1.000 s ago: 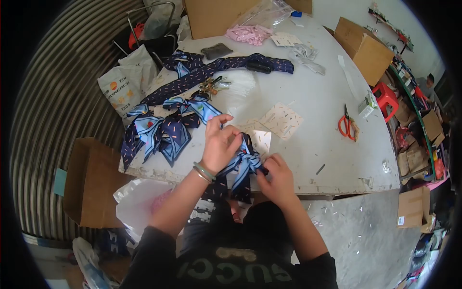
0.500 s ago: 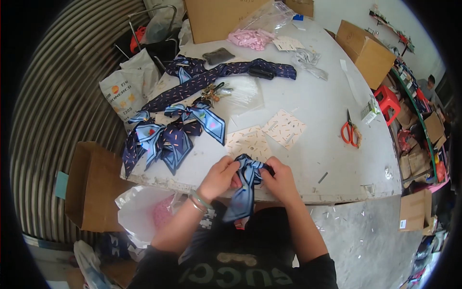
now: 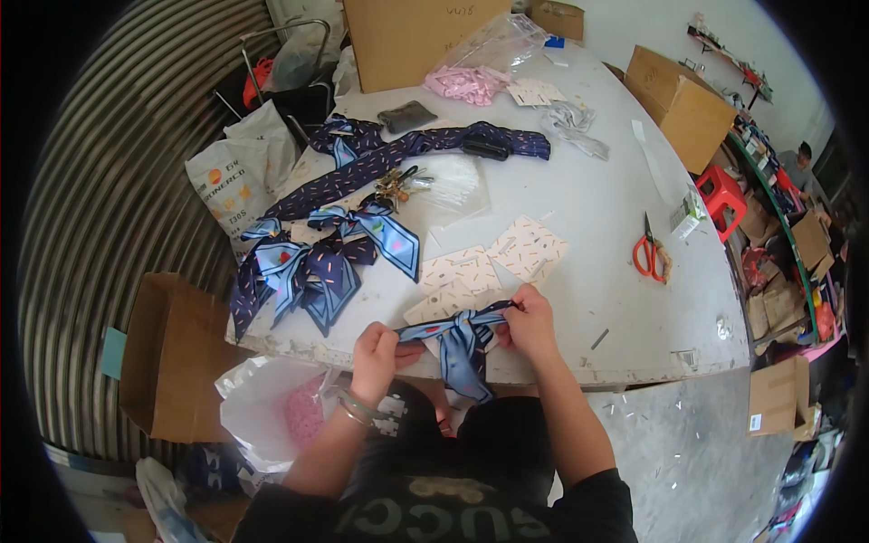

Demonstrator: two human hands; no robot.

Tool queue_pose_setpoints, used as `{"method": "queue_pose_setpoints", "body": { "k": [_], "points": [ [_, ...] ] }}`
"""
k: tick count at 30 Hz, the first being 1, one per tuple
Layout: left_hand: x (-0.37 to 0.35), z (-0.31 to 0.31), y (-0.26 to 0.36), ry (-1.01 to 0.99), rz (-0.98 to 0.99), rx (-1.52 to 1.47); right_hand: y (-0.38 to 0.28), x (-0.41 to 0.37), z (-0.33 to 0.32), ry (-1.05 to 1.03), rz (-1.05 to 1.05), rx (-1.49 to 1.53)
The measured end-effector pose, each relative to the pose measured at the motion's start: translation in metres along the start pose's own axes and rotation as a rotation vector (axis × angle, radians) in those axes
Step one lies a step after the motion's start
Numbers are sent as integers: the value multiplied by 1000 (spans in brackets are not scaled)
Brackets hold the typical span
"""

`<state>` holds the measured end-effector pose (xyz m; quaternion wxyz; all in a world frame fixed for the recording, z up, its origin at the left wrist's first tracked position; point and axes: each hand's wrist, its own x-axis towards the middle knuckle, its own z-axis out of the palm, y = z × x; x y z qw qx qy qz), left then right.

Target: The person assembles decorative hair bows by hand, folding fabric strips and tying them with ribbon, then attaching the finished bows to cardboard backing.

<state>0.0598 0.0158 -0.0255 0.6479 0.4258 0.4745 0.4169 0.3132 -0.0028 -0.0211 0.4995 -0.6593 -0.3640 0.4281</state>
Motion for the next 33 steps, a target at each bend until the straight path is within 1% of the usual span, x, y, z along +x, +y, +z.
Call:
{"method": "queue_pose_setpoints", "body": {
  "k": [3, 6, 9, 10, 12, 13, 14, 15, 16, 17, 19, 20, 22, 23, 25, 26, 29, 30, 32, 33],
  "points": [
    [2, 5, 4, 48, -19, 21, 2, -1, 2, 25, -31, -5],
    [3, 14, 17, 63, -67, 28, -2, -5, -6, -100, -36, 33],
    [8, 25, 18, -5, -80, 116, -4, -19, -10, -160, -13, 207],
    [10, 31, 19, 25, -80, 41, -4, -26, -10, -185, 5, 277],
    [26, 28, 4, -126, 78, 124, -5, -38, -6, -232, 35, 420],
    [32, 28, 0, -202, 160, 165, -3, -43, -3, -215, 8, 384],
    [35, 27, -2, -233, 153, 141, 0, -49, 2, -197, -18, 349],
    [34, 29, 0, -256, 102, 106, 2, -52, 5, -177, -41, 315],
    [32, 32, 4, -278, 49, 73, 0, -56, 9, -156, -58, 205],
    [31, 34, 6, -298, -4, 40, 7, -54, 15, -107, -159, 142],
    [35, 35, 8, -272, -66, 29, 18, -47, 29, -14, -363, 14],
    [37, 35, 9, -257, -95, 22, 21, -45, 28, -27, -338, 31],
    [31, 31, 15, -295, 49, 348, 16, -43, 23, -59, -286, 60],
    [30, 27, 17, -311, 120, 509, 12, -40, 15, -73, -295, 73],
    [35, 18, 15, -355, 141, 430, 6, -30, -10, -96, -305, 100],
    [37, 15, 14, -379, 147, 393, 15, -18, -17, -72, -400, -61],
    [33, 21, 25, -460, 84, 281, -1, -14, -21, -76, -424, -317],
    [33, 21, 25, -461, 104, 231, 1, -11, -18, -64, -497, -300],
    [34, 19, 23, -460, 136, 128, 2, -10, -28, -176, -438, -145],
    [35, 17, 24, -463, 119, 172, -2, -14, -30, -235, -403, -66]
  ]
}}
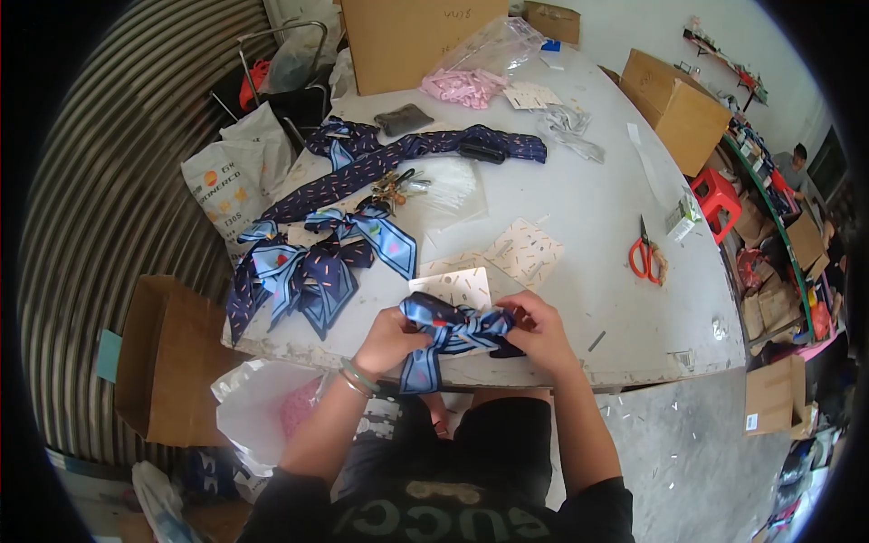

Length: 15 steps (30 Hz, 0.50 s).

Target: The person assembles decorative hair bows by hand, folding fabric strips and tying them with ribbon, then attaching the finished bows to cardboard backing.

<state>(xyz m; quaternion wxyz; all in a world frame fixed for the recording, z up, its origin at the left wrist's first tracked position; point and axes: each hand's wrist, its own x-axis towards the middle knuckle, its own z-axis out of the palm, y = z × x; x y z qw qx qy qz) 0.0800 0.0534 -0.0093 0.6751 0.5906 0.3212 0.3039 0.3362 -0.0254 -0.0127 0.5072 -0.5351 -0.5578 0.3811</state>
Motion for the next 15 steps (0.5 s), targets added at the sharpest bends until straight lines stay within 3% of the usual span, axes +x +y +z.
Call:
{"method": "queue_pose_setpoints", "body": {
  "k": [2, 3, 6, 9, 12, 15],
  "points": [
    [1, -7, 1, -15, -51, 78, -16, -4, -1, -53, -58, 47],
    [3, -3, 0, 19, -5, -20, -19, -5, -1, -78, -88, 71],
    [10, 7, -8, 100, -9, 91, 12, 0, 7, -55, -55, 57],
    [8, 17, 7, 114, 236, 492, 12, 3, 9, -38, 30, 160],
    [15, 19, -8, 197, 442, 549, 6, 12, 9, -89, 107, 176],
    [14, 23, -12, 334, 442, 712, 2, 23, 13, -157, -263, -33]
  ]
}}
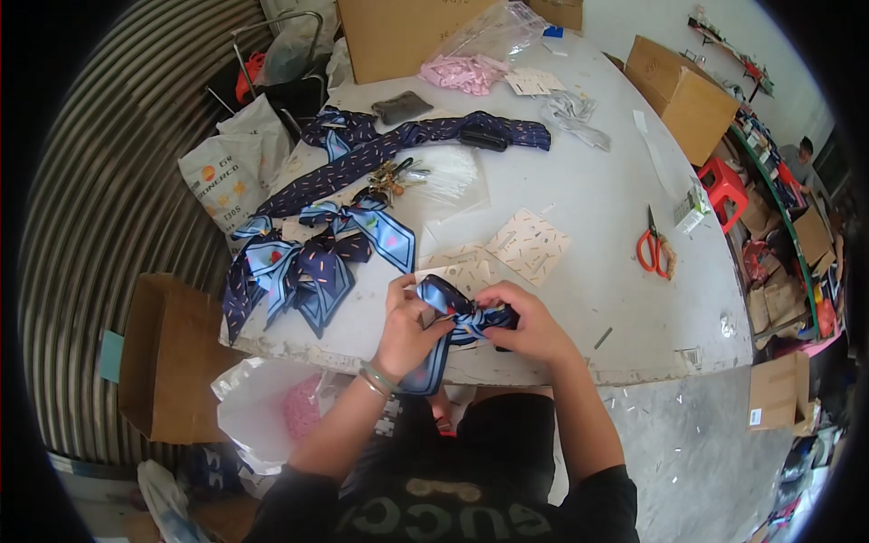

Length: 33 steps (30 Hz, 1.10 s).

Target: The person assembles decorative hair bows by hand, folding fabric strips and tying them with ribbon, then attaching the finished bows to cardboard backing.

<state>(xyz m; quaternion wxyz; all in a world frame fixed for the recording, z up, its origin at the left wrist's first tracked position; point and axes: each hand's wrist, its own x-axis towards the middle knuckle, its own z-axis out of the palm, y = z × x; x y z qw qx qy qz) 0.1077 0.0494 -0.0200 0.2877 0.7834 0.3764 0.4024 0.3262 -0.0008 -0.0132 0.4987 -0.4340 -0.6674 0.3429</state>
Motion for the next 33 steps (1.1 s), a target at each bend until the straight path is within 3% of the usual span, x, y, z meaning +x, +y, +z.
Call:
{"method": "queue_pose_setpoints", "body": {
  "k": [3, 6, 9, 12, 15, 18, 21, 24, 27, 33],
  "points": [
    [-3, 1, 14, 109, 32, 261, -6, 6, 3, -55, 72, -211],
    [-5, 1, 17, -10, 64, 372, -4, 13, 3, -130, 156, -172],
    [-1, 4, 20, -122, -294, -110, 12, 20, 1, -183, 108, -104],
    [-2, 2, 14, -92, -148, -157, 29, 31, -6, -285, -53, -13],
    [0, -5, 5, -173, 71, -136, 11, 39, -18, -443, 368, 93],
    [-2, -6, 12, -191, -194, -206, 0, 45, -17, -433, 378, 29],
    [-4, -4, 10, -190, -281, -357, 16, 38, -11, -336, 214, 105],
    [-4, -4, 7, -182, -183, -308, 21, 35, -13, -327, 275, 22],
    [-6, 4, 7, -155, -309, -331, 22, 33, -14, -322, 253, 58],
    [-4, 14, 6, -124, -267, -345, 9, 27, -13, -300, 226, 16]
  ]
}}
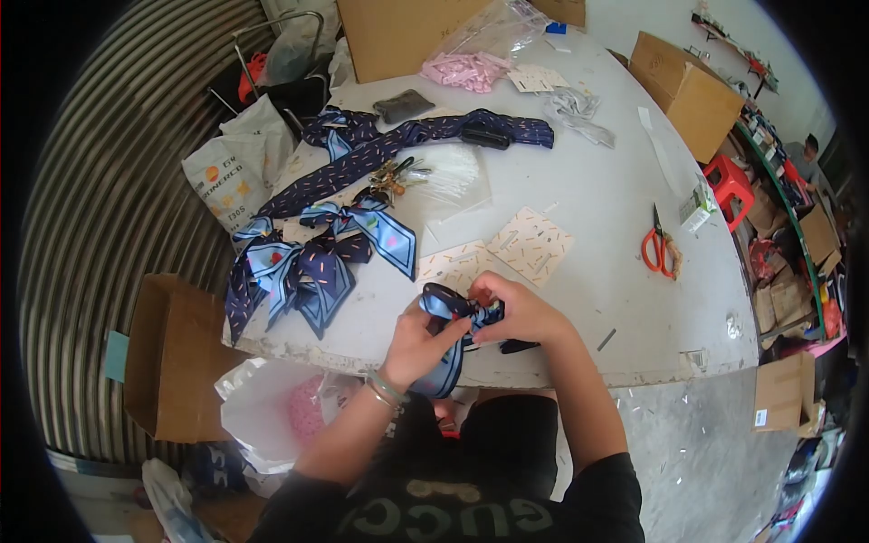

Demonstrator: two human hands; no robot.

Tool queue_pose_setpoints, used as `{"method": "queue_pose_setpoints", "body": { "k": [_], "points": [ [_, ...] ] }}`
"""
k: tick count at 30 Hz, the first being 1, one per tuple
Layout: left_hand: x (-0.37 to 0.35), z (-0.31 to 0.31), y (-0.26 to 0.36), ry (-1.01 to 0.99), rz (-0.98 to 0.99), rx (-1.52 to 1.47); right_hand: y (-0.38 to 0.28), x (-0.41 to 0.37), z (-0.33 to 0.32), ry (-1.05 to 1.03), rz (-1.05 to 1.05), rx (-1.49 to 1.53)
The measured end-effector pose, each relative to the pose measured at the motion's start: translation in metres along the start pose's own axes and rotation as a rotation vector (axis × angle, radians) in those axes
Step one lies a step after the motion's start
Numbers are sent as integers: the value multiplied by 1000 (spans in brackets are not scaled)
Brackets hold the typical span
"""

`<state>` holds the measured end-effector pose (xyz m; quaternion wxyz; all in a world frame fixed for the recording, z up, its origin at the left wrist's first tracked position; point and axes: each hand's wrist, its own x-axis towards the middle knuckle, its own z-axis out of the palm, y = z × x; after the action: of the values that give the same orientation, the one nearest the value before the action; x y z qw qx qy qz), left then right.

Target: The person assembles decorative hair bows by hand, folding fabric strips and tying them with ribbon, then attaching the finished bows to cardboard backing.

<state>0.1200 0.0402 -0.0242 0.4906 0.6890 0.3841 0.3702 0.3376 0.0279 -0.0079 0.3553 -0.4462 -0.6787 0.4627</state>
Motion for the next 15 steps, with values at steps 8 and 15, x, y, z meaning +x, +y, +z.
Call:
{"method": "queue_pose_setpoints", "body": {
  "k": [8, 15],
  "points": [
    [0, 1, -8, -14, -129, -47, 15, -1, -6, 54, -18, 126],
    [4, -6, -1, 72, -76, -200, 15, -1, 0, 25, -45, 190]
  ]
}}
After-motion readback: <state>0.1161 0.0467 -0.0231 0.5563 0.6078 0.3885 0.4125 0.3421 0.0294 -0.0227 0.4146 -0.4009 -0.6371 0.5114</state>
